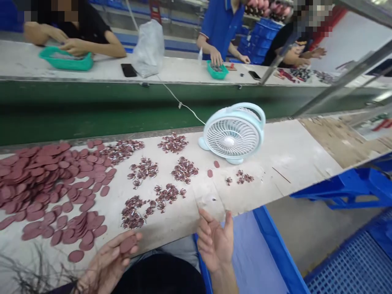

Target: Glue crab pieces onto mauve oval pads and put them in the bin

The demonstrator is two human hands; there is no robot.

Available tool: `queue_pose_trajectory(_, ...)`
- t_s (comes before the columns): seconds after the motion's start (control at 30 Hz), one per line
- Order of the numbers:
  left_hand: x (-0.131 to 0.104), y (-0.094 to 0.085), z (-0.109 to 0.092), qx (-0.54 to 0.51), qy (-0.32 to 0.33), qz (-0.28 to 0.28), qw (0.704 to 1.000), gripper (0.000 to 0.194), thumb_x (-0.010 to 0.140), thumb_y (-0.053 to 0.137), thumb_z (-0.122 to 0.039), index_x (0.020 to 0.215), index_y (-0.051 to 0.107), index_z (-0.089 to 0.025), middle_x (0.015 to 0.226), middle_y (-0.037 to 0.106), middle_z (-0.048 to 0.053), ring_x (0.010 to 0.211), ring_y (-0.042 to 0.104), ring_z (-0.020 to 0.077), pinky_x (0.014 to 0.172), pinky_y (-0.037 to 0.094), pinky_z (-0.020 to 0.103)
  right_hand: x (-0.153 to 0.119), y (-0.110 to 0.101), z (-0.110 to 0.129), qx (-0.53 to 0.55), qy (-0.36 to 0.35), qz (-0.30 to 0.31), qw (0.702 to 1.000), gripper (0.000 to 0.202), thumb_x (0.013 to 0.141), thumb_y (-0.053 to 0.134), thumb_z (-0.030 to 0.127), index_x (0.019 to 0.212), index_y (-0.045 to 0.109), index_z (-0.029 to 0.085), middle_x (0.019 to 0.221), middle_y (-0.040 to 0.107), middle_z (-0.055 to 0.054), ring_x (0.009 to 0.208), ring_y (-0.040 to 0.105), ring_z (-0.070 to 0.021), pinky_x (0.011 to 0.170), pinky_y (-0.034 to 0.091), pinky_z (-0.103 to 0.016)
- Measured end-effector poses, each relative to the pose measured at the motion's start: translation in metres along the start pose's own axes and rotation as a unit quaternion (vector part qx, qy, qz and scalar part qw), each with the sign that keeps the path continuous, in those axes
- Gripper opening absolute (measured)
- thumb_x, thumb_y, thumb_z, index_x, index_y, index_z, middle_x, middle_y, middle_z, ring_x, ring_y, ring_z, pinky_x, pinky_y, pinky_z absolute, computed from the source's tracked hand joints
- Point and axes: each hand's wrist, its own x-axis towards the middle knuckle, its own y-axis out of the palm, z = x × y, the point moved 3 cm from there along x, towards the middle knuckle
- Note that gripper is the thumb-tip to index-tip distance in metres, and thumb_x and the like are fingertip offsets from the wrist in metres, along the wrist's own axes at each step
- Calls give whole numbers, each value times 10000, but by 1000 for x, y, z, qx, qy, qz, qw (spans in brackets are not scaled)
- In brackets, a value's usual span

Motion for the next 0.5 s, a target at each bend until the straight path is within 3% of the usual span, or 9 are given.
queue_pose_trajectory(0.07, -4, 21, -1, -59, -30, 12, 998, 316, 669, 856, -332, 973, 785, -279, 1137, 752, 13, 864, 728, 117, 664, 565, 124, 12, 22, -7, 184, 87, 87, 975, 595, 889, 529, 630, 1213, 575, 132, 676, 489, 28, 410, 391, -32, 264, 238, -86)
queue_pose_trajectory(0.13, -6, 32, -2, -80, -33, 35, 996, 356, 687, 842, -292, 1026, 767, -210, 1182, 731, 79, 859, 723, 121, 687, 582, 145, 23, 39, -6, 299, 125, 127, 937, 392, 933, 551, 451, 1200, 532, 165, 685, 507, 36, 426, 455, -22, 292, 284, -39)
queue_pose_trajectory(0.17, -7, 35, -2, -90, -32, 48, 994, 364, 697, 834, -277, 1041, 755, -186, 1180, 727, 100, 861, 724, 126, 698, 587, 154, 27, 45, -5, 298, 126, 131, 937, 308, 941, 541, 402, 1158, 535, 184, 663, 498, 45, 412, 458, -27, 296, 310, -47)
queue_pose_trajectory(0.23, -5, 35, 0, -110, -27, 72, 991, 368, 716, 817, -264, 1058, 735, -156, 1154, 726, 119, 853, 728, 135, 699, 592, 169, 26, 56, -8, 226, 101, 114, 962, 242, 898, 584, 378, 1075, 563, 215, 628, 484, 51, 378, 434, -40, 293, 344, -90)
queue_pose_trajectory(0.33, -1, 32, 4, -136, -22, 94, 986, 400, 726, 808, -254, 1102, 718, -153, 1138, 722, 117, 858, 731, 142, 685, 584, 173, 8, 68, -22, 8, 11, 73, 997, 422, 686, 741, 510, 1008, 620, 266, 615, 526, 34, 352, 425, -80, 268, 355, -184)
queue_pose_trajectory(0.4, 0, 31, 6, -147, -20, 108, 983, 431, 717, 809, -219, 1133, 713, -162, 1161, 715, 112, 900, 730, 143, 704, 577, 165, -6, 74, -36, -116, -47, 59, 990, 512, 580, 782, 613, 956, 632, 299, 599, 544, 28, 340, 432, -114, 247, 312, -215)
queue_pose_trajectory(0.5, 2, 31, 8, -154, -6, 122, 980, 414, 709, 796, -146, 1113, 713, -177, 1203, 706, 91, 985, 721, 136, 784, 566, 152, -19, 80, -52, -216, -124, 53, 967, 460, 635, 752, 658, 909, 632, 308, 589, 529, 29, 343, 442, -126, 261, 315, -235)
